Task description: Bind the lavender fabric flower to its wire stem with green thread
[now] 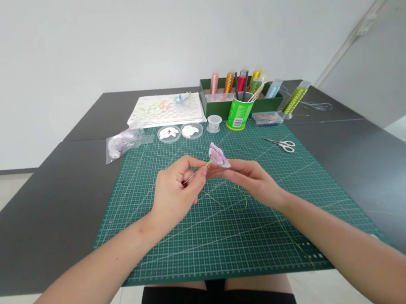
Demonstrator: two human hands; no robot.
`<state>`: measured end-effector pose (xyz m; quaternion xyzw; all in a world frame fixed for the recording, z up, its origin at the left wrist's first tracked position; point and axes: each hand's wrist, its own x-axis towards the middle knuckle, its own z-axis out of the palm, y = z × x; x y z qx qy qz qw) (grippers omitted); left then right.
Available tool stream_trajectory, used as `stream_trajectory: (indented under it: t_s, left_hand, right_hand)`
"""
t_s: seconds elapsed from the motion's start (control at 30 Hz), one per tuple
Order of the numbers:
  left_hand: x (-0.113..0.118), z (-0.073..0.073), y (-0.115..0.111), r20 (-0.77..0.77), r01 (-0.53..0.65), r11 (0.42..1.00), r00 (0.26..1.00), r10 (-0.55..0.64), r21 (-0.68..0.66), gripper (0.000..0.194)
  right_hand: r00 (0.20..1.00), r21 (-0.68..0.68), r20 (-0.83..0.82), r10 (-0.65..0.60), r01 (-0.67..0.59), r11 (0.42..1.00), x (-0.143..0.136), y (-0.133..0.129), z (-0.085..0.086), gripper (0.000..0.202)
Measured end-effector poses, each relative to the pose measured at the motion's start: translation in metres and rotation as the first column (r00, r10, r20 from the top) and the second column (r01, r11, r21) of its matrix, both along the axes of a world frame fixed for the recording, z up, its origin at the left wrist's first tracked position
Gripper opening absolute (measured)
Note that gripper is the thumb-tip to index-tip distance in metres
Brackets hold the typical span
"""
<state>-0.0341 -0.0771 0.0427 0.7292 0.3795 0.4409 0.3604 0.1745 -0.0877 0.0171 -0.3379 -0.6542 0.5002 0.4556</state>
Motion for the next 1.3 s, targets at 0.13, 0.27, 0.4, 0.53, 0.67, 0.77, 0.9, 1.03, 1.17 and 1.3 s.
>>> stream_trajectory:
  t_s: [0.13,0.27,0.4,0.53,0.67,0.77,0.9,1.03,1.17,1.3]
  left_hand:
    - [0.0,-0.003,0.004,-0.034,-0.041,0.999,0.999,0.042,0.029,0.014]
    - [0.0,-0.004,0.008,-0.063,-0.07,0.997,0.995,0.073,0.041,0.015]
    - [0.0,-0.006,0.01,-0.113,-0.081,0.994,0.99,0.089,0.077,0.015]
    - [0.001,-0.013,0.012,-0.274,-0.006,0.993,0.961,0.038,0.118,0.015]
    - [0.004,-0.02,0.009,-0.44,0.151,0.984,0.893,-0.097,0.091,0.018]
    - [0.006,-0.023,0.002,-0.481,0.246,0.956,0.865,-0.142,0.161,0.018]
    - [0.008,-0.025,-0.007,-0.498,0.347,0.886,0.852,-0.161,0.306,0.018]
    - [0.009,-0.025,-0.011,-0.502,0.446,0.825,0.831,-0.239,0.346,0.019]
    - [0.007,-0.022,-0.013,-0.463,0.463,0.798,0.845,-0.266,0.387,0.019]
    - [0.005,-0.017,-0.013,-0.377,0.401,0.787,0.897,-0.233,0.469,0.017]
  right_hand:
    - [0.997,-0.008,-0.025,0.069,-0.069,0.998,-0.007,-0.009,0.002,0.024]
    - [0.993,0.083,0.116,-0.003,-0.007,0.997,-0.003,-0.016,0.013,0.022]
    - [0.986,0.155,0.161,-0.036,0.011,0.988,0.005,-0.021,0.027,0.026]
    - [0.984,0.161,0.167,-0.061,0.034,0.986,0.012,-0.024,0.037,0.026]
    - [0.982,0.181,0.156,-0.111,0.082,0.98,0.017,-0.022,0.039,0.022]
    - [0.96,0.194,0.19,-0.205,0.168,0.966,0.02,-0.017,0.036,0.024]
    - [0.934,0.21,0.238,-0.265,0.217,0.953,0.023,-0.008,0.029,0.025]
    - [0.931,0.214,0.263,-0.253,0.2,0.956,0.025,0.0,0.023,0.021]
    - [0.928,0.171,0.322,-0.188,0.138,0.976,0.025,0.005,0.02,0.022]
    - [0.924,0.103,0.362,-0.126,0.095,0.99,0.024,0.009,0.013,0.026]
